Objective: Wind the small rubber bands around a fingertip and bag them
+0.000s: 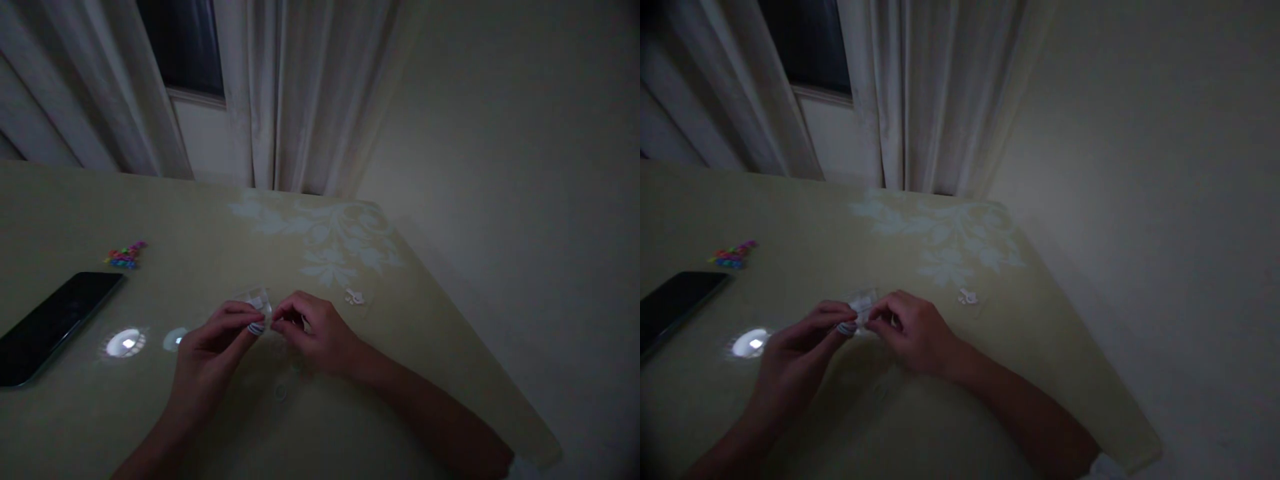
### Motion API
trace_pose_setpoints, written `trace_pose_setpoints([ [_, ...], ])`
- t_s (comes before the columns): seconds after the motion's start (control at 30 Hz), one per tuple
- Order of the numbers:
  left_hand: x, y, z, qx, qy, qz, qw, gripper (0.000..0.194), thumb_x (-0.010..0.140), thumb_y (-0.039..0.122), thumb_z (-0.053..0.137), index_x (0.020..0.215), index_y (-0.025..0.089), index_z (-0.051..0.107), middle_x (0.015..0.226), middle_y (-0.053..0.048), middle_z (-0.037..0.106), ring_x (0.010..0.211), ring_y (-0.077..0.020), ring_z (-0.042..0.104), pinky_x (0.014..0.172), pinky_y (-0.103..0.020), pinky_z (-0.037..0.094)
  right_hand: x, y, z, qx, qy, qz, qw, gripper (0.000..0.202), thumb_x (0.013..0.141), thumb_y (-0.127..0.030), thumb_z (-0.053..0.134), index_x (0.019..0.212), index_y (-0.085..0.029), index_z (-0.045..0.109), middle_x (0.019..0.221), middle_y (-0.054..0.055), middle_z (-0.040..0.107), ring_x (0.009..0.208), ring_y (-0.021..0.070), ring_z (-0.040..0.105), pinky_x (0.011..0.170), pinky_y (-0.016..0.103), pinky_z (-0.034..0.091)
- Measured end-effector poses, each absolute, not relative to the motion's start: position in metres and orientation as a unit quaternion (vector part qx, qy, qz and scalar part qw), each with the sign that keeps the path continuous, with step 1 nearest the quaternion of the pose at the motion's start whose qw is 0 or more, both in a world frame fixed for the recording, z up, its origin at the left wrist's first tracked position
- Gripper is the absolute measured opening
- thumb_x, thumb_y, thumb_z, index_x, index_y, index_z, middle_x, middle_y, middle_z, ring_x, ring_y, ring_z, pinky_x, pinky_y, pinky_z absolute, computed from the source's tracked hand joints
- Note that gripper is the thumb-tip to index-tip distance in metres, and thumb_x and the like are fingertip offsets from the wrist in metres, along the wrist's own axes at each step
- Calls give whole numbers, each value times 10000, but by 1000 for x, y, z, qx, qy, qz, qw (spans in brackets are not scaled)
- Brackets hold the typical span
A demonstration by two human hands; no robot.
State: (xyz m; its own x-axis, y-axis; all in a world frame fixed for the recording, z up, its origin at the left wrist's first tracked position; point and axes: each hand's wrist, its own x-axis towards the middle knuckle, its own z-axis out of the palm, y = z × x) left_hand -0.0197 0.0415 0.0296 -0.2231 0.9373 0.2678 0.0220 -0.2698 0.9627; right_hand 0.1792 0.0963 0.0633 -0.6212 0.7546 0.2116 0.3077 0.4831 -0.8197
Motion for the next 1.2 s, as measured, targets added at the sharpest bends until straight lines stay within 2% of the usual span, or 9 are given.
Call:
trace_pose_setpoints([
  [0.07, -21, 41, 28, 481, 503, 617, 368, 80, 841, 334, 846, 917, 314, 858, 969, -12, 825, 894, -159, 773, 798, -220, 627, 180, 102, 52, -329, -862, 312, 228, 73, 1000, -259, 707, 1018, -189, 714, 960, 27, 658, 867, 156, 613, 796, 268, 464],
  [0.2, -23, 41, 25, 445, 524, 607, 400, 188, 846, 381, 846, 1020, 310, 848, 916, -16, 858, 739, -154, 786, 687, -223, 651, 177, 106, 36, -335, -907, 228, 116, 72, 1001, -249, 706, 1027, -188, 733, 1008, 44, 673, 938, 180, 629, 817, 278, 460],
  [0.47, -20, 38, 25, 471, 524, 576, 414, 65, 771, 281, 882, 829, 292, 855, 807, -6, 848, 691, -158, 796, 645, -189, 642, 178, 99, 40, -325, -930, 168, 28, 116, 991, -265, 649, 997, -155, 685, 1008, 79, 666, 835, 192, 596, 706, 291, 435],
  [0.57, -20, 38, 26, 488, 519, 567, 414, 81, 748, 261, 890, 804, 310, 858, 765, 10, 837, 654, -151, 783, 613, -179, 627, 182, 103, 50, -327, -914, 226, 80, 80, 972, -237, 666, 984, -158, 673, 972, 58, 648, 851, 181, 585, 735, 282, 436],
  [0.67, -20, 41, 28, 531, 489, 563, 402, 82, 789, 241, 849, 817, 317, 863, 794, 9, 833, 718, -150, 783, 658, -179, 620, 187, 111, 63, -344, -846, 365, 181, 40, 937, -202, 689, 931, -171, 665, 897, 5, 610, 826, 144, 563, 743, 255, 428],
  [0.83, -18, 42, 30, 579, 438, 566, 391, 138, 848, 208, 786, 885, 309, 872, 843, -14, 822, 795, -167, 776, 713, -210, 617, 192, 114, 76, -332, -696, 602, 206, 228, 911, -376, 743, 930, -168, 653, 747, -48, 545, 650, 102, 456, 595, 229, 357],
  [0.97, -15, 39, 32, 550, 441, 574, 416, 196, 834, 213, 816, 976, 341, 862, 914, -5, 835, 813, -170, 788, 733, -225, 625, 188, 107, 74, -345, -657, 643, 190, 316, 853, -440, 816, 941, -164, 691, 706, -54, 537, 618, 96, 435, 555, 227, 317],
  [1.07, -14, 38, 35, 572, 433, 570, 400, 168, 843, 208, 804, 946, 327, 862, 882, -4, 819, 802, -158, 771, 716, -207, 609, 186, 104, 73, -355, -645, 648, 197, 350, 814, -449, 860, 936, -158, 710, 688, -61, 522, 604, 91, 409, 542, 226, 297],
  [1.2, -16, 39, 35, 582, 440, 574, 372, 89, 850, 228, 803, 887, 301, 837, 841, 9, 779, 788, -133, 740, 706, -177, 585, 188, 109, 75, -346, -656, 640, 199, 319, 863, -449, 819, 958, -156, 736, 706, -45, 557, 633, 104, 457, 576, 234, 336],
])
